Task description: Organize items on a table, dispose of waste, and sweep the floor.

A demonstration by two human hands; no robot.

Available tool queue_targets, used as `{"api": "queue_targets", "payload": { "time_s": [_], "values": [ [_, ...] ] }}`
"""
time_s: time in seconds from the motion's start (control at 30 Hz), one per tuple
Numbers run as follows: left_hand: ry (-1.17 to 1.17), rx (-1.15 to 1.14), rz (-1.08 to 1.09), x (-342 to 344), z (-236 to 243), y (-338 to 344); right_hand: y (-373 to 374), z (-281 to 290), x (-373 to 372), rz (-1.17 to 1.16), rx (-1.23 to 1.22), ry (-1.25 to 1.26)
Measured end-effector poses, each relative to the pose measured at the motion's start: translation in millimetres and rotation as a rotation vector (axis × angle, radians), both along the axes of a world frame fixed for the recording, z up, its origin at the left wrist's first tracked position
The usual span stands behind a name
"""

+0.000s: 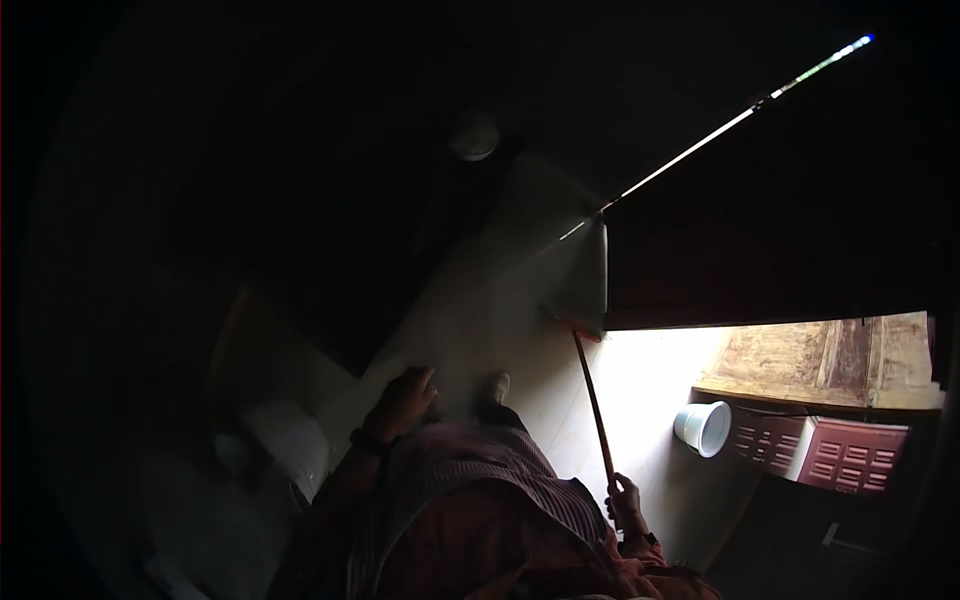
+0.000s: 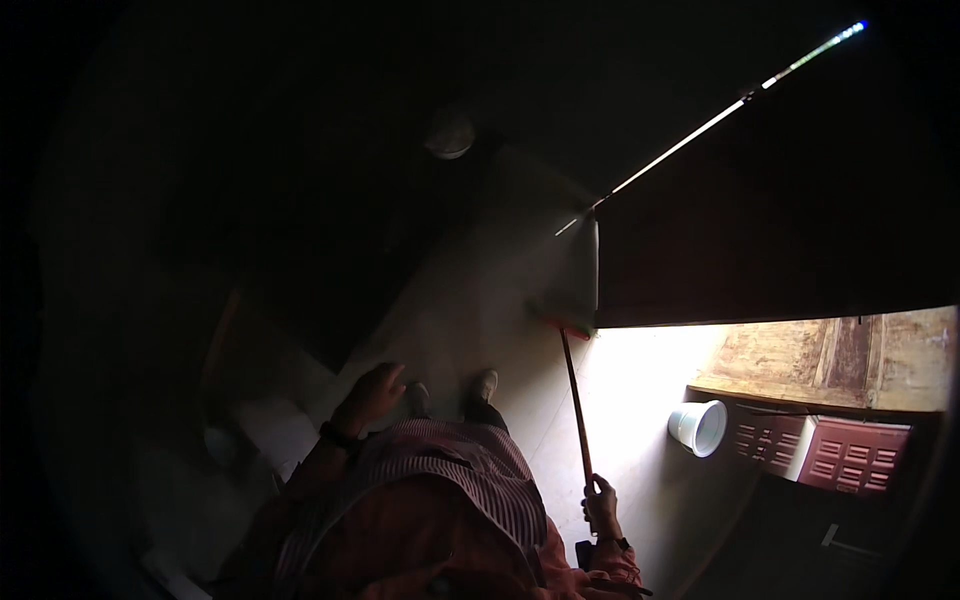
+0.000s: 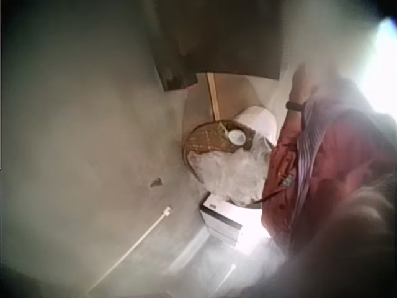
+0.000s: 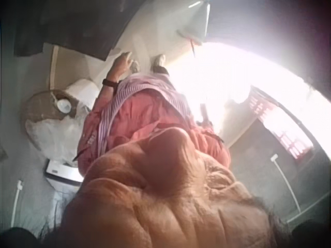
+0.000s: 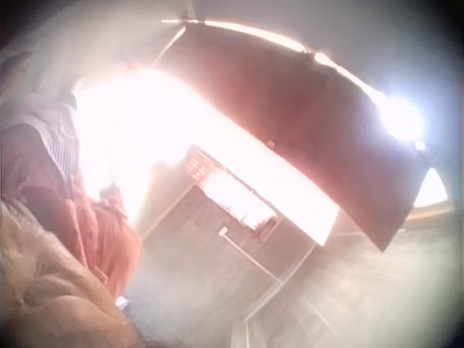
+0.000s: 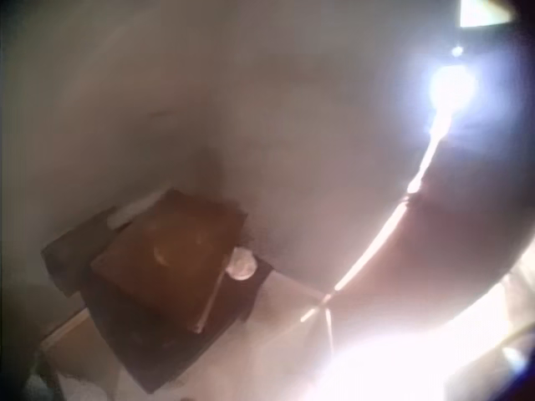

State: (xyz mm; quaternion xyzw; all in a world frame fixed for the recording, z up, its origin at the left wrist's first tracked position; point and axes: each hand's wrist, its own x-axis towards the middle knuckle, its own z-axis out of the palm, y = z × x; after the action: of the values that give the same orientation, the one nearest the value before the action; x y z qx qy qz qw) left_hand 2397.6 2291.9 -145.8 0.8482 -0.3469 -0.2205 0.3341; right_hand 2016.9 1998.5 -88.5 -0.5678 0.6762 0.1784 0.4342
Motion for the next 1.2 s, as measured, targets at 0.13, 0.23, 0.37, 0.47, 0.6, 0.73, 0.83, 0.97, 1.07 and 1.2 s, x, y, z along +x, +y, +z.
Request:
{"api": "queue_targets", "payload": {
  "time_s": [0.13,0.23,0.37,0.47,0.6,0.73,0.83,0.97,1.07,1.2],
  "values": [
    [-0.016,-0.024,-0.148,21.4,0.5,-62.2,-23.9,-1.3,43.6,-0.308,0.303,-0.452],
    [-0.052,-0.048,-0.22,44.0,6.3,-107.3,-69.9,-14.1,93.7,-0.21,0.27,-0.501],
    [-0.168,-0.055,-0.18,75.6,-13.9,-146.8,-145.2,-13.0,176.9,0.094,0.261,-0.481],
    [-0.207,-0.042,-0.192,96.8,-15.2,-182.3,-223.4,-22.8,239.0,-0.037,0.392,-0.873],
    [0.142,0.16,-0.06,130.0,40.5,-259.7,-340.3,-32.7,337.7,0.082,0.078,-0.983],
    [0.227,0.149,-0.081,160.5,20.4,-296.9,-413.5,17.3,428.2,-0.075,0.312,-1.026],
    [0.15,0.132,-0.127,185.4,-19.6,-307.9,-457.1,38.0,477.4,0.028,0.297,-1.057],
    [-0.019,-0.073,-0.199,231.9,-16.3,-346.8,-525.9,27.8,536.3,-0.01,-0.002,-0.953],
    [-0.197,-0.168,-0.089,254.8,-14.6,-372.3,-569.1,19.2,576.0,-0.108,-0.094,-0.857],
    [-0.087,-0.235,-0.09,286.8,10.3,-392.2,-712.2,-55.3,540.0,-0.01,0.188,-1.216]
  ]
}}
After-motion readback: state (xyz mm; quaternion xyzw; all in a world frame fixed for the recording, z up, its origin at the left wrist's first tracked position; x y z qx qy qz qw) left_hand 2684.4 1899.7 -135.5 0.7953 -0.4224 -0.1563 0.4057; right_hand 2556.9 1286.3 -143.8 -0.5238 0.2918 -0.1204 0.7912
